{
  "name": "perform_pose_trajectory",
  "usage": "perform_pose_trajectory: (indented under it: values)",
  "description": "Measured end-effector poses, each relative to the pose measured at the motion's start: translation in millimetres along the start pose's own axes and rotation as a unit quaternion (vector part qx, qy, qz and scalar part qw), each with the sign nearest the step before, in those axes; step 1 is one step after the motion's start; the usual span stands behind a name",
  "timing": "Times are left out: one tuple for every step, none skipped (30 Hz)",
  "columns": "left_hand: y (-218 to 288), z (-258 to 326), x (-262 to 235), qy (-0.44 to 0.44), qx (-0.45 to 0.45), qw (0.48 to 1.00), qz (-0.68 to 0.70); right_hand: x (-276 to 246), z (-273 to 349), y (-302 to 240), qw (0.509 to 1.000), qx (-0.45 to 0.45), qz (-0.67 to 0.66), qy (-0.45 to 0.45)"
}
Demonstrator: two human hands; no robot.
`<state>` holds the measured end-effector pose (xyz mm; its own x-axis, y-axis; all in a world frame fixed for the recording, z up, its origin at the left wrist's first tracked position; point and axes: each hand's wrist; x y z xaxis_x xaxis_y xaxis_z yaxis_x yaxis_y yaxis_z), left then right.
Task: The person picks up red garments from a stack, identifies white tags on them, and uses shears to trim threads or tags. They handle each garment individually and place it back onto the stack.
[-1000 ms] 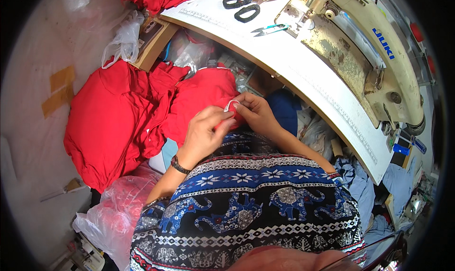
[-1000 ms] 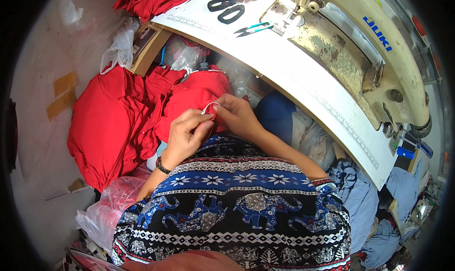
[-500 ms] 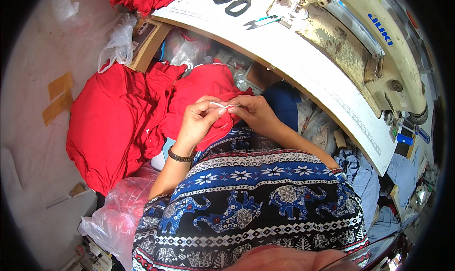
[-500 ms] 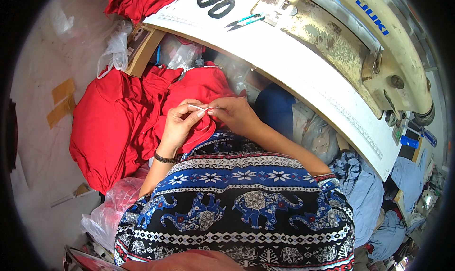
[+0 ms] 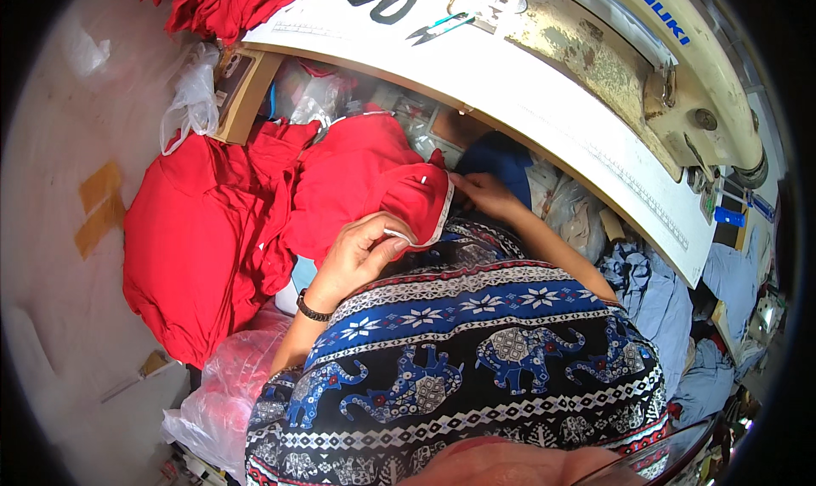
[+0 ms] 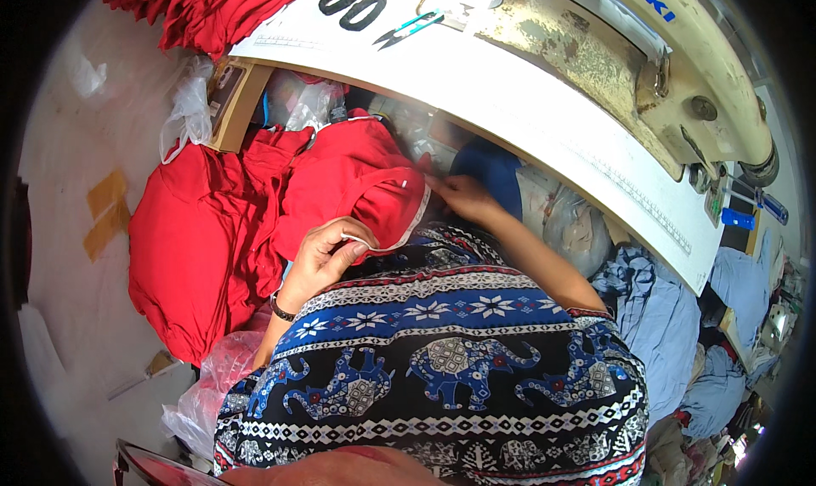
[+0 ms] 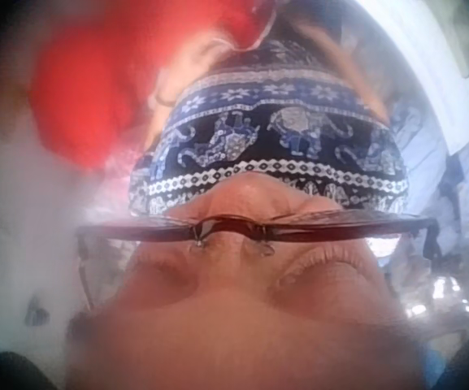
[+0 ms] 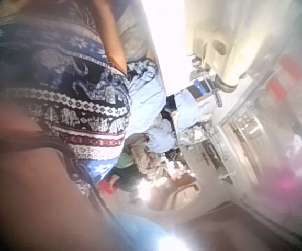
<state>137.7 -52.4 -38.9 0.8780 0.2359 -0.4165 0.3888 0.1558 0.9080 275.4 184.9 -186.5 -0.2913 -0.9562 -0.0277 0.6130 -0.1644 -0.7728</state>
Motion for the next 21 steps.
perform_pose_trajectory:
  values:
    - [1.3, -0.4, -0.4, 0.003, -0.004, 1.000, -0.003, 2.7, 2.7, -0.2, 1.000, 0.007, -0.023, -0.001]
    - [2.2, -0.6, -0.6, 0.006, -0.008, 1.000, -0.005, 5.1, 3.8, -0.6, 0.999, 0.015, -0.047, -0.002]
    - [2.4, -0.5, -0.6, -0.002, -0.010, 1.000, -0.001, 7.0, 1.5, -0.2, 0.998, 0.016, -0.057, 0.006]
    - [3.2, -1.6, -1.7, -0.012, -0.009, 1.000, 0.001, 8.8, -2.9, 0.2, 0.997, 0.016, -0.069, 0.015]
    - [4.2, -2.7, -2.3, -0.022, -0.009, 1.000, 0.003, 11.0, -7.6, 0.1, 0.996, 0.015, -0.081, 0.024]
    - [5.7, -3.5, -2.3, -0.027, -0.006, 1.000, 0.009, 14.0, -12.8, -0.9, 0.998, -0.025, -0.058, 0.032]
    - [6.6, -4.6, -2.6, -0.031, -0.003, 0.999, 0.015, 18.1, -18.5, -5.4, 0.997, -0.066, -0.032, 0.039]
    - [7.4, -5.9, -3.3, -0.035, 0.000, 0.999, 0.022, 22.1, -22.7, -9.9, 0.993, -0.106, -0.007, 0.047]
    - [7.9, -7.3, -4.8, -0.044, 0.003, 0.999, 0.021, 25.6, -24.7, -13.8, 0.989, -0.131, -0.061, 0.037]
    - [8.7, -7.2, -6.2, -0.027, 0.005, 0.999, 0.028, 31.4, -21.8, -27.4, 0.981, -0.156, -0.113, 0.019]
    - [7.8, -7.0, -7.7, -0.009, 0.008, 0.999, 0.034, 37.6, -16.4, -45.5, 0.970, -0.182, -0.163, 0.000]
    - [6.5, -7.1, -8.6, 0.009, 0.012, 0.999, 0.041, 42.9, -4.3, -63.3, 0.958, -0.214, -0.187, -0.036]
    - [4.5, -6.7, -5.8, 0.085, 0.029, 0.995, 0.044, 50.2, 15.8, -86.7, 0.944, -0.244, -0.208, -0.078]
    - [5.2, -7.1, -5.7, 0.126, -0.047, 0.988, 0.070, 55.2, 27.4, -98.2, 0.927, -0.271, -0.233, -0.115]
    - [0.5, -9.5, -4.2, 0.171, -0.064, 0.981, 0.066, 58.0, 27.0, -100.5, 0.926, -0.305, -0.186, -0.122]
    - [-6.9, -10.9, -1.7, 0.217, -0.082, 0.971, 0.062, 64.0, 30.2, -104.0, 0.918, -0.299, -0.219, -0.141]
    - [-11.5, -10.7, -1.2, 0.241, -0.096, 0.964, 0.058, 71.4, 36.0, -109.2, 0.909, -0.293, -0.252, -0.159]
    - [-12.5, -10.2, -0.5, 0.259, -0.101, 0.956, 0.090, 76.5, 41.2, -114.3, 0.898, -0.285, -0.285, -0.176]
    - [-13.5, -9.9, 2.4, 0.273, -0.109, 0.948, 0.123, 76.0, 45.8, -115.5, 0.904, -0.283, -0.271, -0.173]
    - [-14.9, -9.3, 4.8, 0.286, -0.116, 0.938, 0.157, 75.3, 44.8, -112.5, 0.917, -0.276, -0.243, -0.155]
    - [-18.0, -7.9, 7.1, 0.294, -0.113, 0.937, 0.153, 74.5, 43.1, -109.0, 0.929, -0.269, -0.216, -0.137]
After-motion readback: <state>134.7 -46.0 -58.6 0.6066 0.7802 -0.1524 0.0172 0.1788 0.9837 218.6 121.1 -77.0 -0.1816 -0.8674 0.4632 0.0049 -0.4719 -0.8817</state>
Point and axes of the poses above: each hand's wrist, its own z-axis away from the middle knuckle, its own x-axis out of the palm, y = z × x, and after that the axes turned 11 degrees about -z, right-handed
